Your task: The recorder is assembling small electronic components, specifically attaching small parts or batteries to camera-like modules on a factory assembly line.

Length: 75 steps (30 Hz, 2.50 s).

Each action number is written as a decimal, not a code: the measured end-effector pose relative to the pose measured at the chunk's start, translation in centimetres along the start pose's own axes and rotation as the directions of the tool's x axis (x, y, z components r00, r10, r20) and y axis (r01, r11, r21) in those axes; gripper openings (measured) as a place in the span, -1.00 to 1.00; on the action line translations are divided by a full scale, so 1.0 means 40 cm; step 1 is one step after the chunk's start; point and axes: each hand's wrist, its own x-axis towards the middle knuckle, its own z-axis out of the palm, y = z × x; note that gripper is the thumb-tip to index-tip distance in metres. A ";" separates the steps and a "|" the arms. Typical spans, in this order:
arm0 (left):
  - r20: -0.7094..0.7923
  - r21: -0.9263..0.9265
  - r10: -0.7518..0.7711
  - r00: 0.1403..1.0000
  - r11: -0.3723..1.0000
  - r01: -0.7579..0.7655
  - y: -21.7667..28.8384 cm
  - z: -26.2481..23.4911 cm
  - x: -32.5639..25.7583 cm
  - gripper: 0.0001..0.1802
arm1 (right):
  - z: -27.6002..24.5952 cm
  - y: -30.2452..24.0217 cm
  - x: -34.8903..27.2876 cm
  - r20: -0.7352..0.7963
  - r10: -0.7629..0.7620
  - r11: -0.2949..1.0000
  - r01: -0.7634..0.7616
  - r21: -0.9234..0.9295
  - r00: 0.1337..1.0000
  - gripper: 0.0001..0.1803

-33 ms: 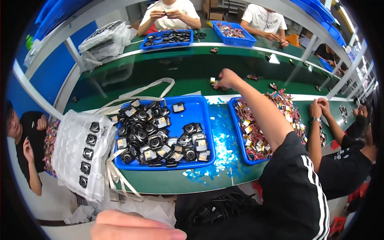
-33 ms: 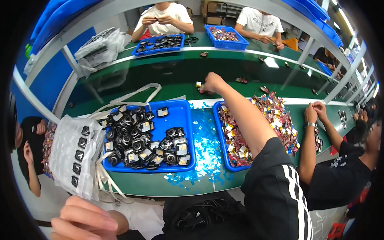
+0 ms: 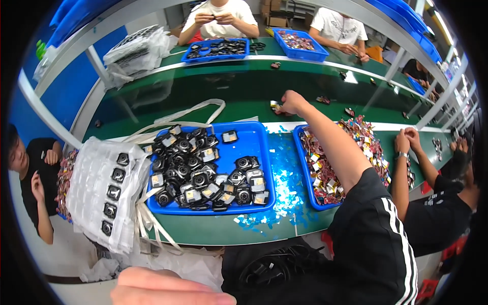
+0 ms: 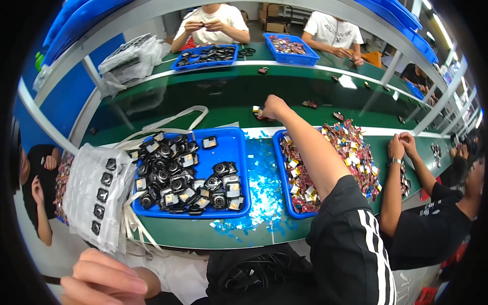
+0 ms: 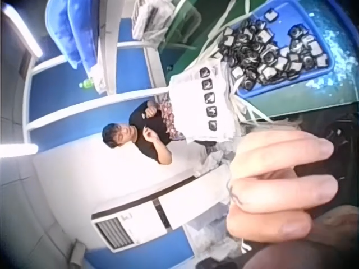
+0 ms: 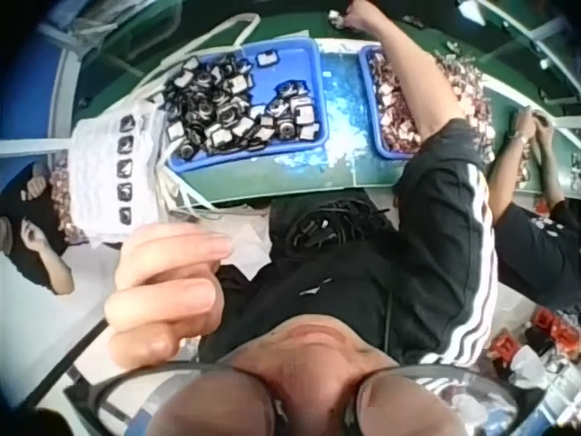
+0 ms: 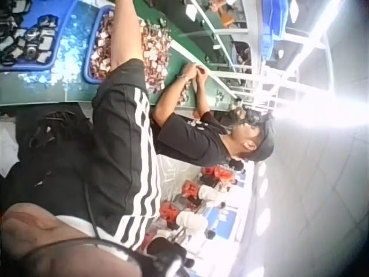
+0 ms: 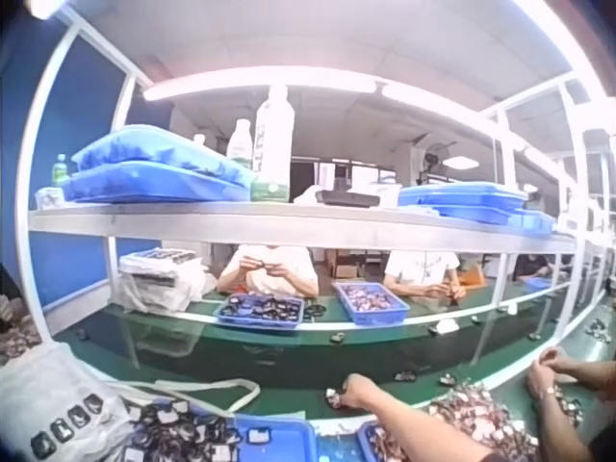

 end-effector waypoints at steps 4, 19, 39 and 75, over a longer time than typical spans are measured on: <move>0.318 -0.142 0.069 0.946 0.990 -0.024 0.049 -0.074 0.048 -0.56 | -0.009 0.005 -0.013 0.031 0.001 0.982 -0.006 0.187 1.000 -0.36; -0.220 0.968 -0.659 0.719 -0.239 0.077 -0.420 -0.113 -0.333 -0.18 | 0.169 0.439 -1.219 -0.641 0.088 0.886 0.234 0.401 0.763 -0.90; -0.181 0.922 -0.792 0.583 0.069 0.381 -0.454 0.116 -0.262 -0.49 | 0.629 0.921 -1.292 0.006 0.518 0.766 -0.467 0.441 0.855 -0.70; -0.159 0.947 -0.720 0.675 0.083 0.311 -0.640 -0.162 -0.323 -0.62 | 0.682 1.041 -1.030 0.051 0.703 0.600 -0.631 0.492 0.709 -0.70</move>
